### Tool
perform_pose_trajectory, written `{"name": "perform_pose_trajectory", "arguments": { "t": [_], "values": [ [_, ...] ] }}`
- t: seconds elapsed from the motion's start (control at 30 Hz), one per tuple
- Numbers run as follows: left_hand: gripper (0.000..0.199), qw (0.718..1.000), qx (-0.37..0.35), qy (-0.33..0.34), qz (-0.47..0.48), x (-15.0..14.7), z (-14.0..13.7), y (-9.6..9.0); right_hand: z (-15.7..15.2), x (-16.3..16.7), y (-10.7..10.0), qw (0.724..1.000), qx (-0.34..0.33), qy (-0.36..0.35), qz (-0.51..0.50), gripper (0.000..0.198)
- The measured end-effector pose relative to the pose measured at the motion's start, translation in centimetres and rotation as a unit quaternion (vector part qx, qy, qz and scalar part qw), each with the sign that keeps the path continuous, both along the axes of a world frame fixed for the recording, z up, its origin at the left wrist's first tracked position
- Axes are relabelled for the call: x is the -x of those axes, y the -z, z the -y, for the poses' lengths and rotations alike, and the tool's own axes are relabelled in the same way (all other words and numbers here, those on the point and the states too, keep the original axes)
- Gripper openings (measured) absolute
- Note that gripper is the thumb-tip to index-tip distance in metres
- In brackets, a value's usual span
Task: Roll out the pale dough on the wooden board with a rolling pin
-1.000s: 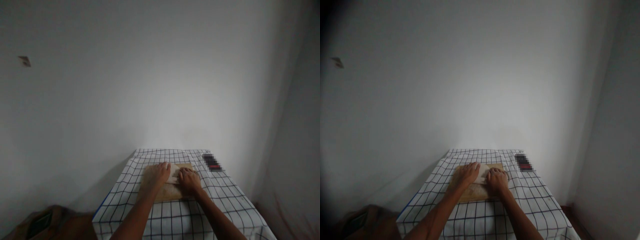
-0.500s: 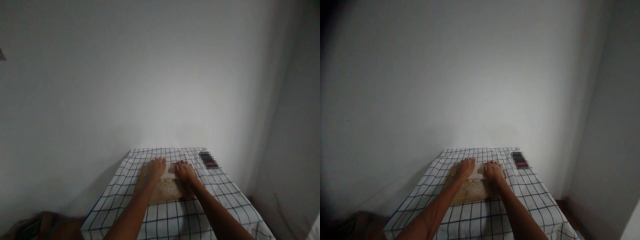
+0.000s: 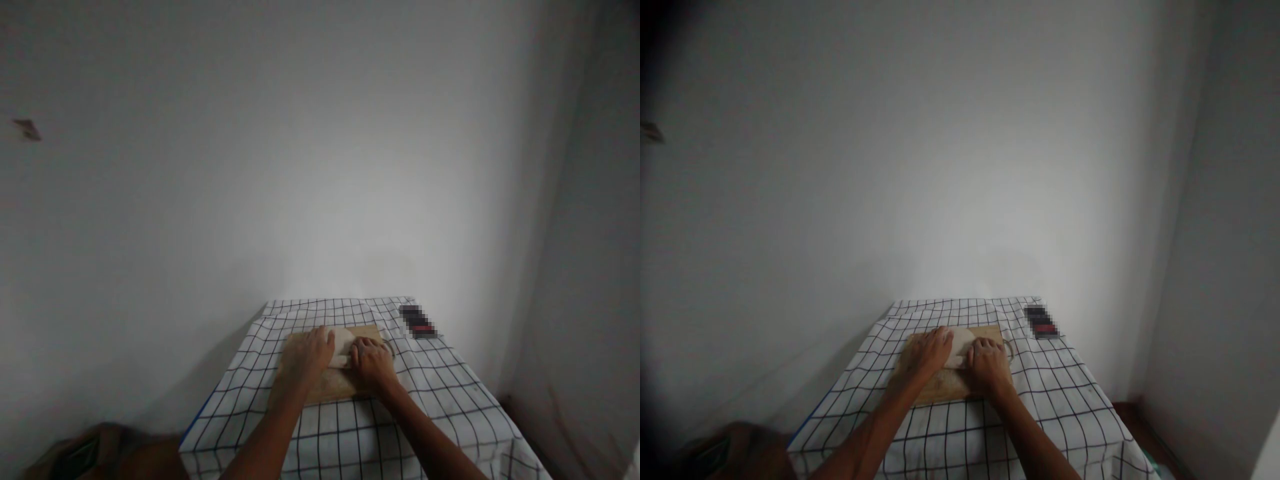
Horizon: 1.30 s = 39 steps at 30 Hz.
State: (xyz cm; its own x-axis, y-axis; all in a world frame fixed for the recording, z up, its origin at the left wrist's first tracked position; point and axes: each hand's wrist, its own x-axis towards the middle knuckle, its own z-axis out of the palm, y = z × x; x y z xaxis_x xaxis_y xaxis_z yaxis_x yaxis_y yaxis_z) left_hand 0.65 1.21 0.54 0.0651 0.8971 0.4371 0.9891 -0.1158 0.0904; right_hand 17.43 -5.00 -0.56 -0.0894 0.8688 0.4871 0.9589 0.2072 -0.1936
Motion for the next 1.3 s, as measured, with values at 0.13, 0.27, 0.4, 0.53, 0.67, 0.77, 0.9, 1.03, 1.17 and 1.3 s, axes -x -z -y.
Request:
{"name": "perform_pose_trajectory", "arguments": {
  "t": [0.13, 0.27, 0.4, 0.53, 0.67, 0.77, 0.9, 1.03, 1.17, 1.3],
  "values": [
    [0.049, 1.000, 0.005, -0.010, 0.012, 0.0, 0.8, -0.4, 0.5, 0.2, 0.4, 1.000, -0.014, -0.002, 0.003, 0.037],
    [0.047, 0.999, 0.037, -0.013, 0.024, -0.2, 0.8, -1.1, -0.2, 0.1, 0.4, 1.000, -0.007, 0.001, 0.013, 0.033],
    [0.044, 0.999, 0.025, -0.008, 0.024, -0.4, 0.2, -1.3, -1.1, -0.1, 0.1, 1.000, 0.006, 0.012, 0.018, 0.032],
    [0.045, 0.999, 0.033, -0.009, 0.017, -0.8, -0.3, -2.0, -2.3, -0.3, -0.1, 1.000, 0.022, 0.016, 0.014, 0.033],
    [0.048, 0.997, 0.071, -0.015, 0.022, -1.4, -0.6, -3.7, -3.7, -0.6, -0.4, 1.000, 0.028, 0.011, -0.001, 0.034],
    [0.050, 0.996, 0.084, -0.018, 0.022, -1.7, -0.8, -4.6, -4.6, -0.8, -0.7, 0.999, 0.045, 0.015, -0.009, 0.035],
    [0.051, 0.996, 0.085, -0.023, 0.024, -1.9, -0.9, -4.7, -5.0, -0.9, -0.8, 0.998, 0.054, 0.025, -0.009, 0.036],
    [0.051, 0.996, 0.085, -0.024, 0.031, -1.8, -0.6, -4.4, -4.6, -0.8, -0.4, 0.999, 0.034, 0.021, -0.006, 0.035],
    [0.045, 0.995, 0.090, -0.025, 0.027, -1.7, 0.3, -4.3, -3.7, -0.5, -0.1, 1.000, 0.013, 0.026, 0.000, 0.033],
    [0.040, 0.996, 0.088, -0.022, 0.005, -1.5, 1.1, -4.0, -2.5, -0.1, -0.1, 1.000, 0.005, 0.020, 0.007, 0.034]
  ]
}}
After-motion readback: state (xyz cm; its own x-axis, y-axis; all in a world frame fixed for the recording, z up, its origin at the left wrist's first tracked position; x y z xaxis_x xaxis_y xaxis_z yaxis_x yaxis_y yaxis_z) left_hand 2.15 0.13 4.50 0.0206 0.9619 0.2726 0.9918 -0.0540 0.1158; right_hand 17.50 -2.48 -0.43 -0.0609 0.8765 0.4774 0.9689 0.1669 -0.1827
